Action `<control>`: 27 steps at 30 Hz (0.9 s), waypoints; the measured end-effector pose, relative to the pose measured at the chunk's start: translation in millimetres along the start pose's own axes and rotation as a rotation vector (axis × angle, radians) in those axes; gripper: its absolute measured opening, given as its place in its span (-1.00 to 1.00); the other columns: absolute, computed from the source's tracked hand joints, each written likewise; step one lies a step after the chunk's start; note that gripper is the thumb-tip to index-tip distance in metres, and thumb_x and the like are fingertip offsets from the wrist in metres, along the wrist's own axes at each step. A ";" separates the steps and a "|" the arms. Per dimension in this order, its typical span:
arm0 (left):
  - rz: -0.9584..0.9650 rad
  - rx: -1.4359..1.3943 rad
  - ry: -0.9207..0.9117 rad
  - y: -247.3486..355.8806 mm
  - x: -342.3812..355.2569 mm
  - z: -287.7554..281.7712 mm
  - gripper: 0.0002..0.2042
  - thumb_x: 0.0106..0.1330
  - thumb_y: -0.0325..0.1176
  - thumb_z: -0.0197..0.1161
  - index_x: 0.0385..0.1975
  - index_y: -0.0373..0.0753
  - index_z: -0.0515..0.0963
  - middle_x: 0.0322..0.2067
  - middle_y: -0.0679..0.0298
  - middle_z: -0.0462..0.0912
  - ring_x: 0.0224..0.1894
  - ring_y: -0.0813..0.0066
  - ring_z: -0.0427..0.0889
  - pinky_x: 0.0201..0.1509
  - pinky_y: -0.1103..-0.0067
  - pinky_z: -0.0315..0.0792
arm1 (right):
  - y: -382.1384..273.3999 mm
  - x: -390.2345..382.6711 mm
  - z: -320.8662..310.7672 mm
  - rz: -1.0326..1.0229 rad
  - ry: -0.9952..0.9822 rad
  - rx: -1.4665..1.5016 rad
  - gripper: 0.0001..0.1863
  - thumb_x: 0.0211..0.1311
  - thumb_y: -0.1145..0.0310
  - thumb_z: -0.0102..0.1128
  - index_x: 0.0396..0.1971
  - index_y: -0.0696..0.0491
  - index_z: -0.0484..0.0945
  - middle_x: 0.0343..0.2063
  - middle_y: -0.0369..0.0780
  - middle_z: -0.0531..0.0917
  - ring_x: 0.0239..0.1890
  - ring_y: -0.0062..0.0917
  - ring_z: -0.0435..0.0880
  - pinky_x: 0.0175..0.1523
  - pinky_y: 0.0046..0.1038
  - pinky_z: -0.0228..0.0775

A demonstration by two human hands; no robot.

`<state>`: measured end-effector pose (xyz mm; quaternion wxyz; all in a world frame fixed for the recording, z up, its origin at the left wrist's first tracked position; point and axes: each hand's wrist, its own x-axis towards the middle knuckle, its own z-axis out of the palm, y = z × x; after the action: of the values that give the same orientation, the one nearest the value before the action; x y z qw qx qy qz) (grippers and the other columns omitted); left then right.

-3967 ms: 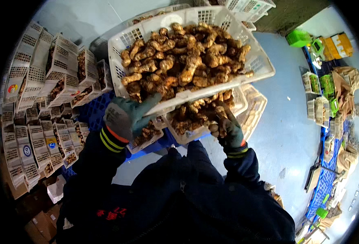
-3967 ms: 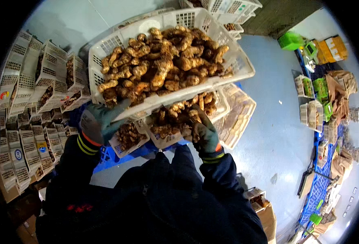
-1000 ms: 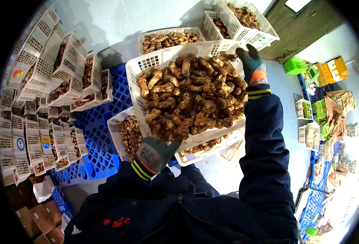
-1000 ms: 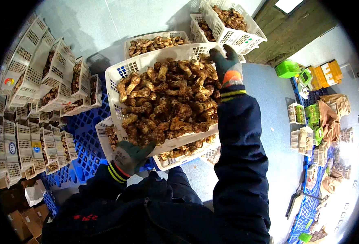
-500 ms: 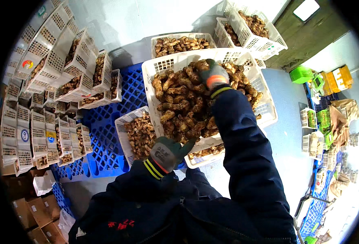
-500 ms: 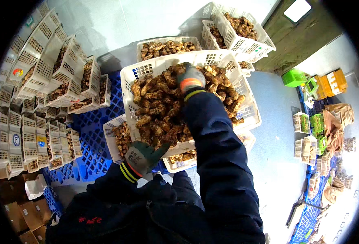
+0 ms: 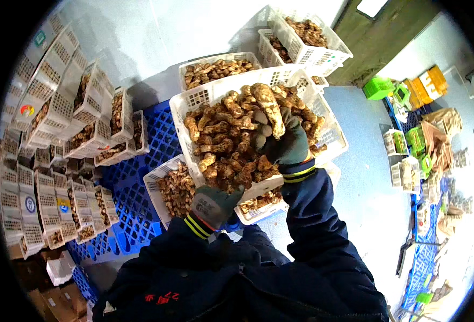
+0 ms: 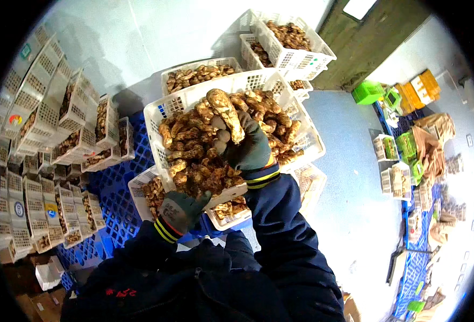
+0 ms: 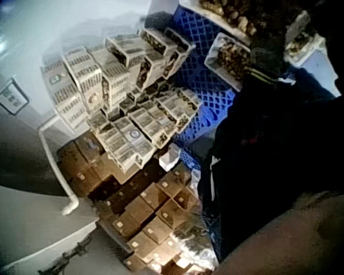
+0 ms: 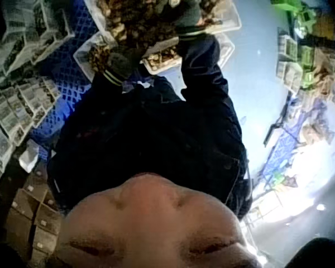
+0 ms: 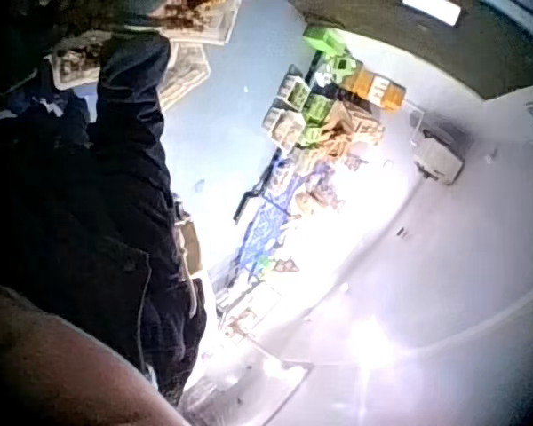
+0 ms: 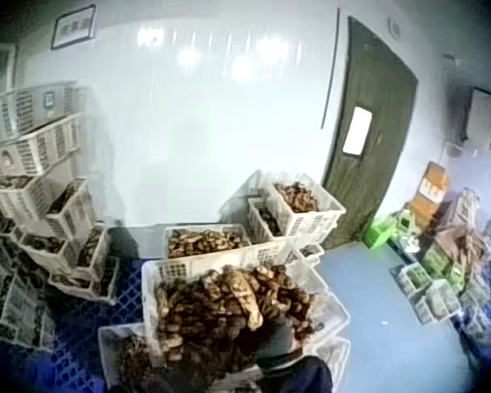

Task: The person carries a white plastic basket filled with ginger roots through a warehouse, inspects several roots by hand, and then places the basket onto a stack of similar baskets.

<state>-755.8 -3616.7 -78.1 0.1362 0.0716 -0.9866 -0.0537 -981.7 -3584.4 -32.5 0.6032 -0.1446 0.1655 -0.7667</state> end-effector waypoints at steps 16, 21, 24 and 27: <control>-0.022 -0.002 0.012 17.7 3.4 -12.9 -0.65 0.08 -0.33 0.12 -0.07 -0.05 0.50 -0.08 0.18 0.54 -0.08 0.29 0.56 -0.05 0.38 0.46 | 31.4 -52.0 23.7 -0.029 -0.116 -0.029 -0.46 0.27 0.03 -0.08 0.09 0.10 0.24 -0.56 -0.28 0.57 -0.82 -0.79 0.32 -0.67 -0.67 0.27; 0.052 0.033 0.161 6.6 -2.5 15.1 -0.54 -0.01 -0.33 0.21 0.00 -0.15 0.42 -0.03 0.18 0.49 -0.07 0.18 0.50 0.01 0.35 0.39 | 34.8 -55.9 40.0 -0.034 -0.081 -0.140 -0.52 0.29 0.09 -0.10 0.02 0.17 0.31 -0.59 -0.27 0.56 -0.76 -0.72 0.38 -0.63 -0.68 0.27; -0.064 -0.056 0.031 4.8 -16.2 24.9 -0.61 0.04 -0.33 0.19 -0.06 -0.17 0.46 -0.10 0.20 0.54 -0.15 0.26 0.56 -0.14 0.39 0.47 | 29.8 -59.3 27.4 -0.062 0.076 -0.523 -0.60 0.20 0.17 0.08 -0.10 0.17 0.43 -0.49 -0.27 0.59 -0.54 -0.64 0.52 -0.45 -0.63 0.36; -0.021 -0.251 0.187 3.7 -25.8 10.1 -0.69 0.05 -0.35 0.20 -0.16 -0.20 0.49 -0.42 0.18 0.59 -0.46 0.33 0.59 -0.46 0.47 0.46 | 35.6 -64.7 6.7 -0.077 -0.085 -1.053 -0.52 0.05 0.36 0.27 -0.03 0.22 0.41 -0.25 -0.19 0.59 -0.28 -0.55 0.56 -0.13 -0.51 0.39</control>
<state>-734.4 -3608.2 -94.0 0.2349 0.0693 -0.9543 -0.1711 -932.7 -3529.8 -43.2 0.4263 -0.4650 0.4982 -0.5948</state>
